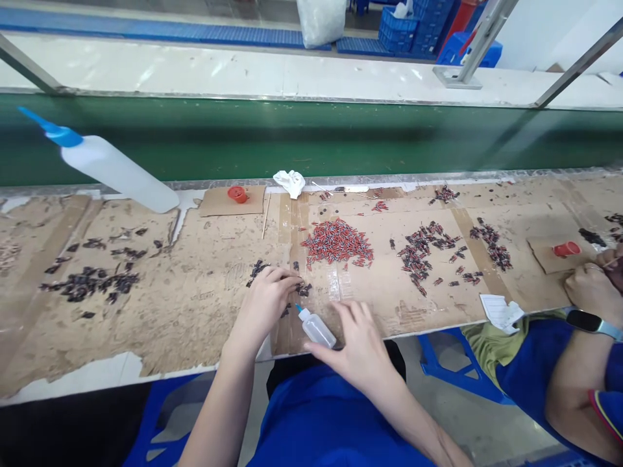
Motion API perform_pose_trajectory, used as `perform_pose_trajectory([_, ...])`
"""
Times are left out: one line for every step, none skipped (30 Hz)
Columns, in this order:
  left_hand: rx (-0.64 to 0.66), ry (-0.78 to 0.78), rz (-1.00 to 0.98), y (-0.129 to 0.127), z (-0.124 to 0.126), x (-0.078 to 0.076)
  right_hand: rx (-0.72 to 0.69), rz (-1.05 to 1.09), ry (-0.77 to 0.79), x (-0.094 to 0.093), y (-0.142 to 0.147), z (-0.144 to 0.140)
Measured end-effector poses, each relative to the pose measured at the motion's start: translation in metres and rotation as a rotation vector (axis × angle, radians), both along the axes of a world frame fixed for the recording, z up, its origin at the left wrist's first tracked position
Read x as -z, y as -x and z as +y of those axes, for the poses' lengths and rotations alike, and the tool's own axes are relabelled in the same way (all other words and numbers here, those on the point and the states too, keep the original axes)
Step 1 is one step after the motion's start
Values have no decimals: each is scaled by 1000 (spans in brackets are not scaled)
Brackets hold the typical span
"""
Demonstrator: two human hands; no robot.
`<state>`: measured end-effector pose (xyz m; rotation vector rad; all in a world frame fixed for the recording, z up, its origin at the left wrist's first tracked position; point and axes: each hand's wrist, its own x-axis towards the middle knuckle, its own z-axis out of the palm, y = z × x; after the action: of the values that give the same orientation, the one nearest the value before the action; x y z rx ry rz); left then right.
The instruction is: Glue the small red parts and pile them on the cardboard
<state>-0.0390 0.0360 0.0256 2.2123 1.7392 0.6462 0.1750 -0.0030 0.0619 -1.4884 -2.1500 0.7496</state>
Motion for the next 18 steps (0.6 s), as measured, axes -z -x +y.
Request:
perform_pose_trajectory([15, -18, 31, -1, 0, 1, -34, -26, 24, 3, 9, -4])
perform_pose_trajectory([25, -34, 52, -3, 1, 3, -50, -51, 34, 7, 15, -6])
perform_pose_trajectory([31, -45, 64, -4, 1, 4, -59, -68, 34, 11, 18, -7])
perform_pose_trajectory([31, -53, 71, -4, 2, 5, -62, -74, 30, 14, 20, -6])
perform_pose_trajectory([27, -61, 74, -4, 3, 7, -60, -63, 29, 16, 19, -6])
perform_pose_trajectory([19, -68, 73, -3, 4, 8, -51, -33, 37, 18, 17, -4])
perform_pose_trajectory([11, -79, 68, -2, 5, 9, -38, 19, 61, 18, 14, -3])
perform_pose_trajectory([3, -98, 55, -1, 5, 9, -20, 91, 106, 17, 10, -1])
perform_pose_trajectory([2, -125, 31, -1, 5, 9, 1, 182, 168, 16, 5, 1])
perform_pose_trajectory([8, -155, -3, -1, 4, 9, 27, 284, 234, 14, 0, 3])
perform_pose_trajectory([20, -186, -47, -3, 2, 7, 60, 391, 288, 13, -5, 5])
perform_pose_trajectory([36, -214, -96, -6, -2, 6, 102, 494, 320, 12, -10, 8])
perform_pose_trajectory([58, -232, -145, -10, -6, 5, 152, 584, 328, 11, -16, 11])
perform_pose_trajectory([83, -240, -190, -16, -11, 4, 212, 657, 317, 11, -22, 14])
perform_pose_trajectory([109, -239, -228, -22, -16, 4, 275, 718, 297, 11, -28, 18])
perform_pose_trajectory([136, -234, -259, -30, -20, 4, 334, 770, 280, 11, -34, 21])
perform_pose_trajectory([156, -230, -279, -37, -25, 6, 390, 816, 273, 12, -40, 24])
perform_pose_trajectory([167, -230, -287, -44, -28, 9, 443, 858, 271, 13, -44, 27])
